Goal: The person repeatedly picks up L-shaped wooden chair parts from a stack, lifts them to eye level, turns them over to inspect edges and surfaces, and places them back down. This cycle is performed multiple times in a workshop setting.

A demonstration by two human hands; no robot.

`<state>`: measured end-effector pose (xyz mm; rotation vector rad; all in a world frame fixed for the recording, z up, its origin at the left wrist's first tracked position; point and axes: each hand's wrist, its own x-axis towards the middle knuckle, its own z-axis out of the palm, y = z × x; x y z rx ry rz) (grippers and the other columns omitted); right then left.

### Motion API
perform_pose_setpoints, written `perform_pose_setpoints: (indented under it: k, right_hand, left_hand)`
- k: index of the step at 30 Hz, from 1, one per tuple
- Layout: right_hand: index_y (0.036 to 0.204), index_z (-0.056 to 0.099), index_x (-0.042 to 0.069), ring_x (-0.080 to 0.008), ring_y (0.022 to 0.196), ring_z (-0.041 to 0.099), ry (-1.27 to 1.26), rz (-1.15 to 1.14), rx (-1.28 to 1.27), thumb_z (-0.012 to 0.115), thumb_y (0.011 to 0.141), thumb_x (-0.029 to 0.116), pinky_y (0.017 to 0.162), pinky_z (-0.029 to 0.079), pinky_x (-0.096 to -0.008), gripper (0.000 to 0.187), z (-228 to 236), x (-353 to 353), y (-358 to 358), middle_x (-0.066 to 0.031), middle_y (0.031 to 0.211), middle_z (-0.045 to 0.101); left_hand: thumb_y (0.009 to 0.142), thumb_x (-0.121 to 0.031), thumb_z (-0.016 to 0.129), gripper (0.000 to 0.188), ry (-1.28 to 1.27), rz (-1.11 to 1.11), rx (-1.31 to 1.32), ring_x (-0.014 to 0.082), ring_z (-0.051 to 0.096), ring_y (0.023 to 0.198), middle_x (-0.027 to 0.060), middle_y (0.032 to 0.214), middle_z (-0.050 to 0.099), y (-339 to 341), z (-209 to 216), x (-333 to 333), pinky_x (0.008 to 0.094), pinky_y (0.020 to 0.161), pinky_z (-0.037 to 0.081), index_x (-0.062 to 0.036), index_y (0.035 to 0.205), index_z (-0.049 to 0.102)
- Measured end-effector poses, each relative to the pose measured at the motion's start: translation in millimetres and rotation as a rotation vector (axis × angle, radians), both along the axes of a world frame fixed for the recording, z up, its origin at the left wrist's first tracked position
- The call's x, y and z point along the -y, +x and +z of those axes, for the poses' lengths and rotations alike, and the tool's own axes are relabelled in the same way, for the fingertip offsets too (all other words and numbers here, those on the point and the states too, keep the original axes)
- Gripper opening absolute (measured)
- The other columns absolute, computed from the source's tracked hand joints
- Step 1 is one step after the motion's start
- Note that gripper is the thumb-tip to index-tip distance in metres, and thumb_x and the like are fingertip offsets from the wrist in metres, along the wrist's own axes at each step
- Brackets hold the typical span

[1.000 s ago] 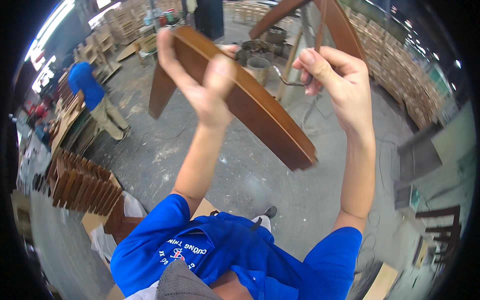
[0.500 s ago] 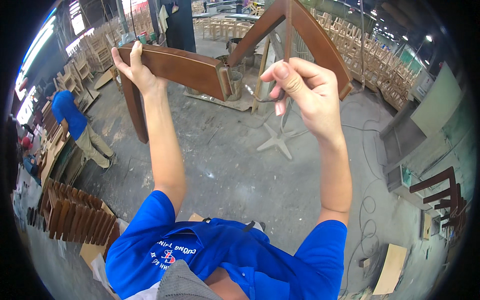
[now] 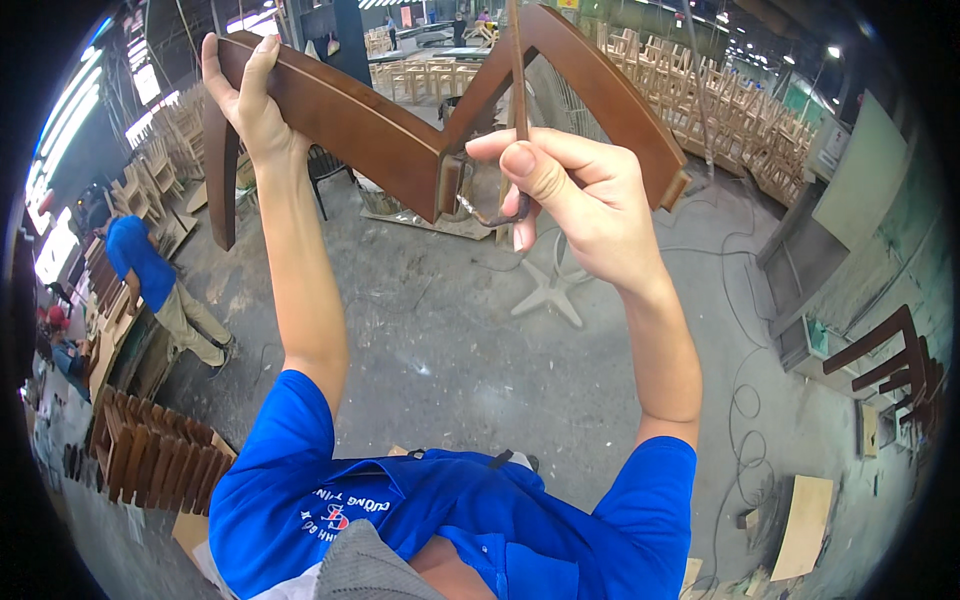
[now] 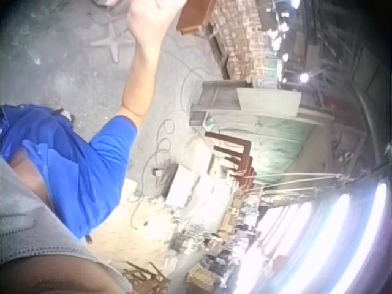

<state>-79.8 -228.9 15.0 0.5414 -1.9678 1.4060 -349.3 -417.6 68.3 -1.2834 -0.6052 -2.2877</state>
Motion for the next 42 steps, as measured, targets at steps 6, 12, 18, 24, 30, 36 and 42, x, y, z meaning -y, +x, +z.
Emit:
perform_pose_setpoints:
  k: [6,12,18,24,30,36,42]
  right_hand:
    - [0.129,0.076,0.0,-0.0116,0.058,0.066,-0.032,0.008,-0.008,0.067,0.109,0.036,0.055,0.052,-0.0254,0.042,-1.8,-5.5,0.1,-0.0039,0.076,0.067]
    - [0.132,0.076,0.001,-0.0104,0.074,0.068,-0.032,0.027,-0.029,0.066,0.109,0.035,0.063,0.052,-0.0256,0.042,-6.2,-5.9,-4.1,-0.0008,0.082,0.063]
    - [0.127,0.078,0.001,-0.013,0.1,0.065,0.144,-0.155,-0.212,0.066,0.11,0.033,0.087,0.051,-0.0303,0.038,-4.4,-3.9,1.7,-0.0013,0.096,0.061]
    - [0.119,0.078,-0.005,-0.022,0.11,0.063,0.256,-0.279,-0.384,0.049,0.114,0.034,0.096,0.051,-0.0363,0.049,-6.1,1.3,17.7,-0.0159,0.125,0.07]
    - [0.084,0.082,-0.002,-0.0308,0.114,0.067,0.22,-0.107,-0.565,0.045,0.113,0.026,0.101,0.051,-0.0429,0.054,-3.7,10.5,13.8,-0.0144,0.109,0.078]
    - [0.078,0.078,-0.001,-0.0441,0.116,0.07,0.437,-0.333,-0.712,0.04,0.115,0.028,0.102,0.051,-0.0561,0.06,-17.1,30.1,10.0,-0.0197,0.102,0.079]
    - [0.081,0.075,0.0,-0.0475,0.129,0.064,0.225,-0.328,-0.741,0.039,0.117,0.032,0.122,0.032,-0.0666,0.06,-33.1,46.1,-4.1,-0.0227,0.11,0.077]
  left_hand:
    - [0.096,-0.01,0.073,0.078,-0.027,-0.03,-0.009,0.0188,0.069,0.101,0.0078,0.118,0.063,7.8,10.0,-12.1,0.0376,0.085,0.063,-0.0183,0.161,0.031]
    - [0.098,-0.013,0.071,0.075,-0.06,-0.089,-0.006,0.0185,0.068,0.105,0.0073,0.121,0.062,18.7,12.7,-29.0,0.0371,0.088,0.062,-0.018,0.161,0.032]
    - [0.1,-0.016,0.069,0.071,-0.11,-0.174,0.004,0.0182,0.068,0.108,0.0069,0.124,0.062,34.2,13.6,-51.2,0.0367,0.091,0.061,-0.0177,0.161,0.032]
    - [0.102,-0.019,0.067,0.068,-0.168,-0.294,0.0,0.018,0.067,0.111,0.0064,0.127,0.062,47.0,9.1,-79.3,0.0363,0.095,0.06,-0.0174,0.162,0.033]
    - [0.107,-0.022,0.063,0.074,-0.238,-0.459,-0.04,0.0157,0.061,0.12,0.0058,0.137,0.057,46.1,-20.6,-100.4,0.0353,0.103,0.054,-0.0166,0.17,0.024]
    - [0.097,-0.048,0.071,0.095,-0.739,-0.236,-0.215,0.0258,0.043,0.147,0.0135,0.151,0.047,37.5,-48.8,-60.1,0.0434,0.118,0.043,-0.0134,0.172,0.025]
    - [0.072,-0.034,0.095,0.106,-0.277,0.742,-0.737,0.0478,0.033,0.157,0.0288,0.17,0.029,49.5,-74.8,-80.1,0.0576,0.122,0.036,-0.016,0.163,0.044]
